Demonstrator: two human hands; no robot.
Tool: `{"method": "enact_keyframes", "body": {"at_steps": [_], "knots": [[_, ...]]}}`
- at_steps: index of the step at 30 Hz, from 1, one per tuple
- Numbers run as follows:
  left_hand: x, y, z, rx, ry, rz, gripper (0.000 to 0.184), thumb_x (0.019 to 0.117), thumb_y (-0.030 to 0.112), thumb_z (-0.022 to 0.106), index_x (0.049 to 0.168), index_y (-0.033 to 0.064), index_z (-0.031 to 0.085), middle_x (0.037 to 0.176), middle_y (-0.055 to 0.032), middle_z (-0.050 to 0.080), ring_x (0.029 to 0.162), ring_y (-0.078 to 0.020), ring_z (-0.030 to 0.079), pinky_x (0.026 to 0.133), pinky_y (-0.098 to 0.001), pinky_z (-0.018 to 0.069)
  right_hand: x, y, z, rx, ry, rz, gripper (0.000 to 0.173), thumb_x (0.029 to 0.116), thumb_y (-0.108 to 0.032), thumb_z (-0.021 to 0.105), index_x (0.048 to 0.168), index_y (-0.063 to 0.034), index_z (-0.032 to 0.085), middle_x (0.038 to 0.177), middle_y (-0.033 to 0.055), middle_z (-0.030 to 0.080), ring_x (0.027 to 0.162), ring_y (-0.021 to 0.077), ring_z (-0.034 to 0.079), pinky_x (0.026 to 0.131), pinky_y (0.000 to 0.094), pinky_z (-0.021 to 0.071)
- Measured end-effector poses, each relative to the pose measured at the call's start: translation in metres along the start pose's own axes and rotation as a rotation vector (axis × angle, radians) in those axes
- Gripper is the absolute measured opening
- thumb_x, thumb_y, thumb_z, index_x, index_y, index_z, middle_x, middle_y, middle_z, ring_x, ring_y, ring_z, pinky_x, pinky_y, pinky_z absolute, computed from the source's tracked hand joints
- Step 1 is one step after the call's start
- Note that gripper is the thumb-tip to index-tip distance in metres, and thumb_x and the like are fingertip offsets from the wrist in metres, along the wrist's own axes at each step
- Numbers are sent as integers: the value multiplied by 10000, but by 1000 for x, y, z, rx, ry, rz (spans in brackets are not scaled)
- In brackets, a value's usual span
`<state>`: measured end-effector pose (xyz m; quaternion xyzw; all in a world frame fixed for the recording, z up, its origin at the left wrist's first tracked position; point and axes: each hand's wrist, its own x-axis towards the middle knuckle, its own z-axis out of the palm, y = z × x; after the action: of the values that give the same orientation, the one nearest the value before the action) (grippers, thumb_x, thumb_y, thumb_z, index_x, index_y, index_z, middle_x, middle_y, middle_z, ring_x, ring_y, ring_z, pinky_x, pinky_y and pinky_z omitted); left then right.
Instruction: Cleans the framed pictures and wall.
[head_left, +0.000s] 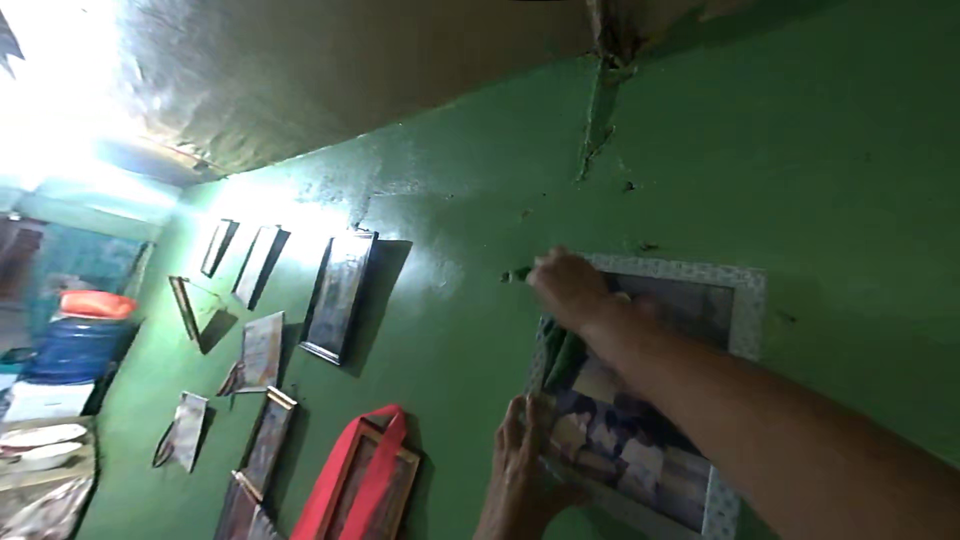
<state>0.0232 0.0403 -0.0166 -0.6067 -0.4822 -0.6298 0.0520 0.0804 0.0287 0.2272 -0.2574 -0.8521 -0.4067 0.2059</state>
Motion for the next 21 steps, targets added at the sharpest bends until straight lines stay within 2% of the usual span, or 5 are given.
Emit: {"method": "enact_keyframes", "body": {"at_steps": [6, 11, 14, 19, 21], "knots": [[0, 1, 3, 18, 31, 22, 1284, 603, 327, 964, 1555, -127, 232, 1605, -348, 243, 1467, -494, 309, 1184, -526, 320, -44, -34, 51, 66, -147, -217, 163, 963, 40, 601, 1070, 55, 723, 1174, 222, 674, 1175, 387, 615, 987, 500, 513], [1, 0, 2, 14, 3, 19, 1294, 633, 323, 953, 1576, -110, 179, 1626, -328, 211, 1482, -474, 290, 1187, -503, 324, -1, 16, -12, -4, 9, 15, 230, 999, 38, 543, 1170, 48, 696, 1242, 246, 644, 1242, 421, 579, 1005, 526, 495], [1, -1, 3, 3, 20, 30, 1312, 630, 338, 953, 1577, -113, 164, 1613, -338, 233, 1470, -476, 310, 1179, -503, 338, 8, 21, -19, -25, 66, 63, 246, 991, 48, 540, 1159, 18, 717, 1233, 225, 648, 1254, 405, 565, 990, 511, 494], [0, -10, 10, -50, 81, 78, 1388, 599, 342, 961, 1573, -133, 93, 1568, -354, 309, 1420, -485, 383, 1156, -525, 367, -45, -18, 48, 44, 59, -130, 140, 925, 49, 635, 1025, 45, 733, 1119, 225, 683, 1124, 394, 636, 942, 508, 541], [0, -13, 13, -66, 106, 85, 1311, 605, 197, 942, 1558, -154, 114, 1531, -367, 356, 1391, -493, 414, 1140, -529, 389, -69, -37, 71, 125, 5, -149, 141, 951, 8, 625, 1040, 32, 731, 1118, 209, 686, 1123, 369, 641, 949, 483, 542]]}}
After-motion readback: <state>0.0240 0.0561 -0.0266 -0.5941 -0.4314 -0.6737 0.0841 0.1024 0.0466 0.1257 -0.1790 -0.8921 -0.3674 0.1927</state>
